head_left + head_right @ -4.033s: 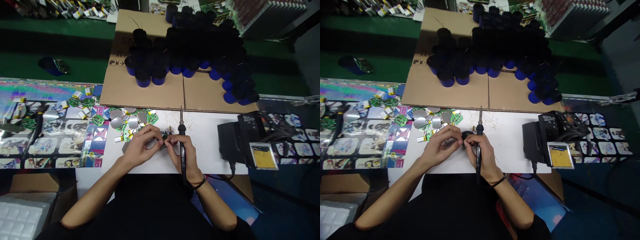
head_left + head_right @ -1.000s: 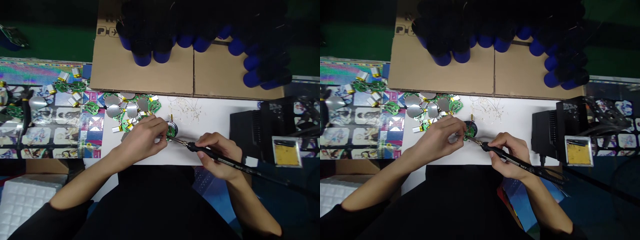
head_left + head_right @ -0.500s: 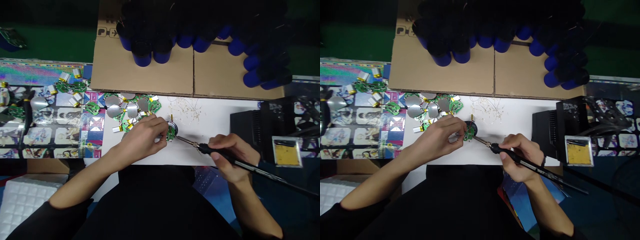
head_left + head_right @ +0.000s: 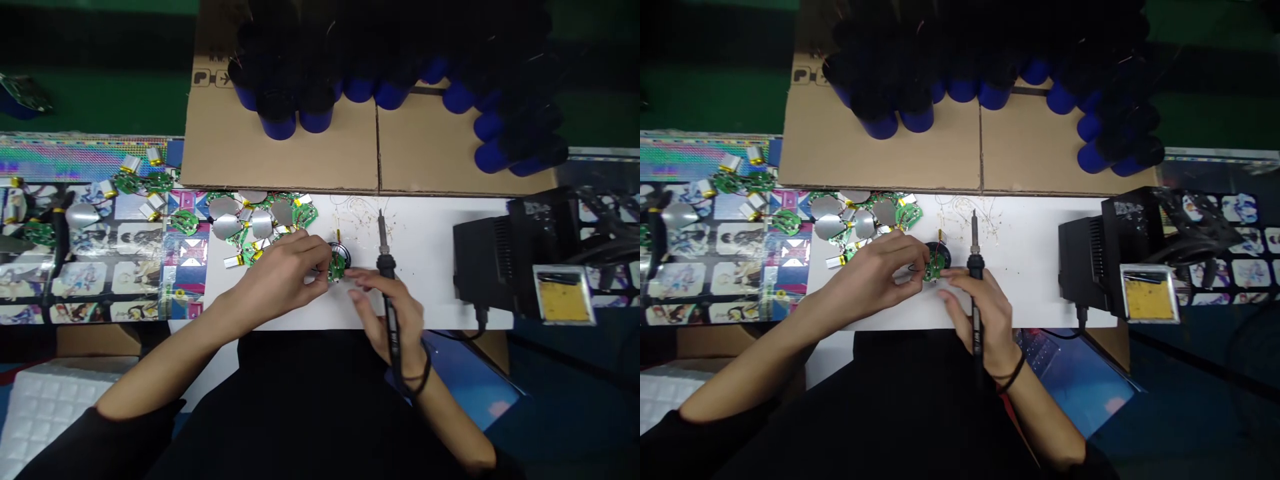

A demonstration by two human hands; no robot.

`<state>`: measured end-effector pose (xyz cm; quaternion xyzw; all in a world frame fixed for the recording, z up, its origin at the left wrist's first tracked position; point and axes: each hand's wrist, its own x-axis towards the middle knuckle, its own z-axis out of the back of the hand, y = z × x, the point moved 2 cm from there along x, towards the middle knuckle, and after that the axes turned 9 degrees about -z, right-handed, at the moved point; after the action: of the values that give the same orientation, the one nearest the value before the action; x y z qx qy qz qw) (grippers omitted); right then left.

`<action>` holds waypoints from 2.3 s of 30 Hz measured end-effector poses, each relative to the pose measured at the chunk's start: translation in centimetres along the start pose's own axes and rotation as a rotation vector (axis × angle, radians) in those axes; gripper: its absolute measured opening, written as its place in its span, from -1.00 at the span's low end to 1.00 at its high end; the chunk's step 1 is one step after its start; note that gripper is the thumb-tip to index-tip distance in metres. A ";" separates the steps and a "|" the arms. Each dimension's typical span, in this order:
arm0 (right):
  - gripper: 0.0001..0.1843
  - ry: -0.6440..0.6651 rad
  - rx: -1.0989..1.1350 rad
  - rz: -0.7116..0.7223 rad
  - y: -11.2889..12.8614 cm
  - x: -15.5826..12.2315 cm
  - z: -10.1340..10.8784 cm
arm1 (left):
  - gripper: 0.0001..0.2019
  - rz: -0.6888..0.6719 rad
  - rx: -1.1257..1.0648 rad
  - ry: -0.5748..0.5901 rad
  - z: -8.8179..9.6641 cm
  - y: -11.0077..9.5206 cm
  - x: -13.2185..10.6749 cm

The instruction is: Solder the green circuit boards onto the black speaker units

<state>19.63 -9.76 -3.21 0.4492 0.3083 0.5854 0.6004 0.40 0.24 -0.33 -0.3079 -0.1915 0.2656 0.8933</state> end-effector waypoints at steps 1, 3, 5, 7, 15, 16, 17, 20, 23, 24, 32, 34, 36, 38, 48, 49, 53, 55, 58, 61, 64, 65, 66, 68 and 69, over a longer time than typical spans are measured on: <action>-0.68 0.016 -0.043 0.035 -0.1 0.1 -0.4 | -0.90 -0.008 -0.001 0.001 0.1 0.0 0.0; -0.58 0.018 -0.084 0.083 -0.3 0.4 -1.0 | -0.91 -0.021 -0.011 0.000 0.2 0.1 -0.1; -0.57 0.022 -0.102 0.088 -0.5 0.9 -1.2 | -0.91 -0.041 -0.030 -0.009 0.3 0.3 -0.2; -0.58 0.037 -0.105 0.085 -0.7 1.3 -1.1 | -0.91 -0.063 -0.051 -0.025 0.3 0.5 -0.5; -0.60 0.105 -0.061 0.079 -1.0 2.2 -0.2 | -0.88 -0.113 -0.066 -0.125 -0.4 1.4 -1.5; -0.61 0.109 -0.064 0.079 -1.1 2.3 -0.1 | -0.87 -0.127 -0.048 -0.123 -0.4 1.4 -1.5; -0.61 0.114 -0.067 0.081 -1.2 2.4 -0.1 | -0.86 -0.146 -0.024 -0.119 -0.4 1.4 -1.5; -0.62 0.132 -0.073 0.107 -1.4 2.9 0.0 | -0.85 -0.206 0.061 -0.091 -0.4 1.4 -1.4; -0.65 0.136 -0.091 0.128 -1.2 3.0 0.2 | -0.86 -0.250 0.119 -0.049 -0.3 1.3 -1.1; -0.66 0.134 -0.092 0.126 -1.0 3.0 0.4 | -0.85 -0.254 0.133 -0.031 -0.2 1.2 -1.0; -0.66 -0.150 0.230 -0.161 0.6 1.2 2.8 | -0.79 -0.279 0.250 0.169 0.8 0.3 0.7; -0.60 -0.261 0.315 -0.206 0.7 0.8 3.4 | -0.77 -0.294 0.248 0.218 1.2 0.4 1.2; -0.68 -0.300 0.309 -0.210 0.6 0.3 3.8 | -0.77 -0.309 0.240 0.235 1.5 0.6 1.4; -0.78 -0.298 0.235 -0.181 0.4 -0.6 4.3 | -0.77 -0.315 0.229 0.239 1.8 0.7 1.6; -0.72 -0.187 -0.088 -0.067 0.8 -3.6 4.5 | -0.89 -0.266 0.358 0.413 2.0 -0.9 3.5; -0.73 -0.181 -0.106 -0.043 0.9 -3.5 4.3 | -0.89 -0.258 0.359 0.433 2.0 -1.0 3.7; -0.79 -0.180 -0.170 -0.005 1.0 -3.4 3.9 | -0.89 -0.257 0.351 0.447 1.9 -1.0 4.1; -0.82 -0.176 -0.169 -0.009 0.8 -3.4 3.8 | -0.89 -0.258 0.352 0.454 1.9 -1.0 4.1; -0.81 -0.168 -0.143 -0.006 0.6 -3.6 3.7 | -0.90 -0.240 0.337 0.463 1.9 -1.0 4.2; -0.77 -0.151 -0.142 0.006 0.7 -3.5 3.6 | -0.90 -0.236 0.324 0.465 2.0 -1.1 4.3; -0.77 -0.131 -0.183 0.019 0.9 -3.3 3.5 | -0.90 -0.241 0.330 0.465 2.1 -1.2 4.4; -0.77 -0.130 -0.195 0.026 0.9 -3.2 3.5 | -0.90 -0.242 0.332 0.465 2.1 -1.2 4.4; -0.77 -0.128 -0.201 0.035 0.9 -3.2 3.5 | -0.89 -0.243 0.331 0.466 2.2 -1.3 4.4; -0.75 -0.127 -0.201 0.053 0.8 -3.3 3.5 | -0.89 -0.242 0.334 0.473 2.2 -1.3 4.4; -0.73 -0.124 -0.197 0.060 0.7 -3.3 3.5 | -0.89 -0.242 0.338 0.478 2.2 -1.3 4.4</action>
<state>22.08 -13.73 -1.70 0.4325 0.1977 0.6016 0.6418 3.25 2.97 2.93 -0.1836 0.0354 0.1056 0.9767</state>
